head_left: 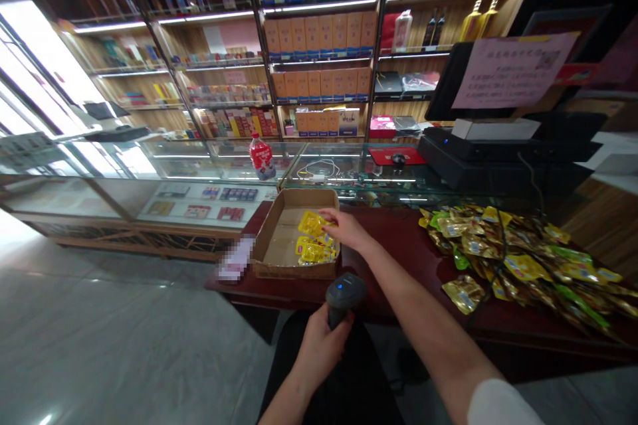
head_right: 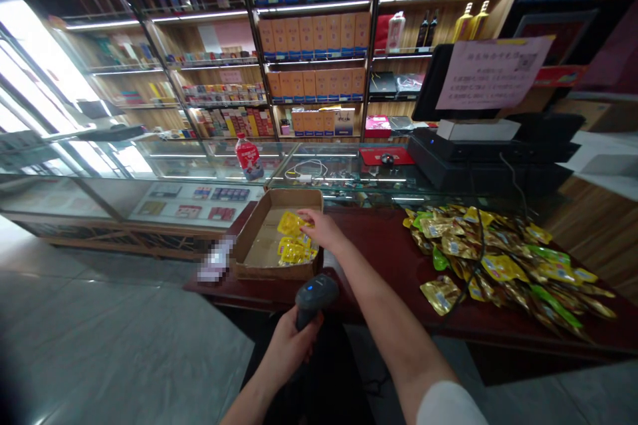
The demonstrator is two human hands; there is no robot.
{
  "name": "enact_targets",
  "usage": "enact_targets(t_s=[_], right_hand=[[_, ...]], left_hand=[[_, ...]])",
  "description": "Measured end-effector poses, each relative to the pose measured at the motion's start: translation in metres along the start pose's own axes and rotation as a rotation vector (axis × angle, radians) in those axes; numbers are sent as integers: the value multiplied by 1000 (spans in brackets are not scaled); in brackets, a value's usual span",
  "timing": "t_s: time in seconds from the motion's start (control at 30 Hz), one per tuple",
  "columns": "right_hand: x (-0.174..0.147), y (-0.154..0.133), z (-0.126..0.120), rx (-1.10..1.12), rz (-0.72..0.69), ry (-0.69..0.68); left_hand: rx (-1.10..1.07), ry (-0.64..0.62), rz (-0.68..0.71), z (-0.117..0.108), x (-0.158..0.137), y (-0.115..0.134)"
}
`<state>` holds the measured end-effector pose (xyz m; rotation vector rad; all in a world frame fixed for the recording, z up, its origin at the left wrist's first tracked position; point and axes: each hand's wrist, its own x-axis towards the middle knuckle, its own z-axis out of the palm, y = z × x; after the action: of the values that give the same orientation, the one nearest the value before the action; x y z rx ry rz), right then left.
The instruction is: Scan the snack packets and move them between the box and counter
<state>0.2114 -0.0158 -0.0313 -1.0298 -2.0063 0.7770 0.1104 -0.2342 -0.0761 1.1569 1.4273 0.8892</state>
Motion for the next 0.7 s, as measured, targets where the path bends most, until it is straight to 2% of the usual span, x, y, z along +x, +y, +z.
enact_targets(t_s=[0.1, 0.17, 0.27, 0.33, 0.43, 0.6, 0.7], right_hand=[[14, -5, 17, -213, 26, -147], [14, -6, 23, -326, 30, -179], [6, -8, 21, -447, 18, -138], [-7, -6, 11, -515, 48, -50], [-52, 6, -19, -620, 209, 146], [-177, 43, -77, -811, 617, 444], [-227, 60, -85, -906, 730, 523]], left_hand=[[-11, 16, 0, -3, 0, -1], [-6, 21, -5, -4, 1, -2], [3, 23, -3, -5, 2, -2], [-2, 28, 0, -4, 3, -2], [-21, 27, 0, -3, 4, 0], [-22, -21, 13, 0, 5, 4], [-19, -39, 31, 6, 5, 9]])
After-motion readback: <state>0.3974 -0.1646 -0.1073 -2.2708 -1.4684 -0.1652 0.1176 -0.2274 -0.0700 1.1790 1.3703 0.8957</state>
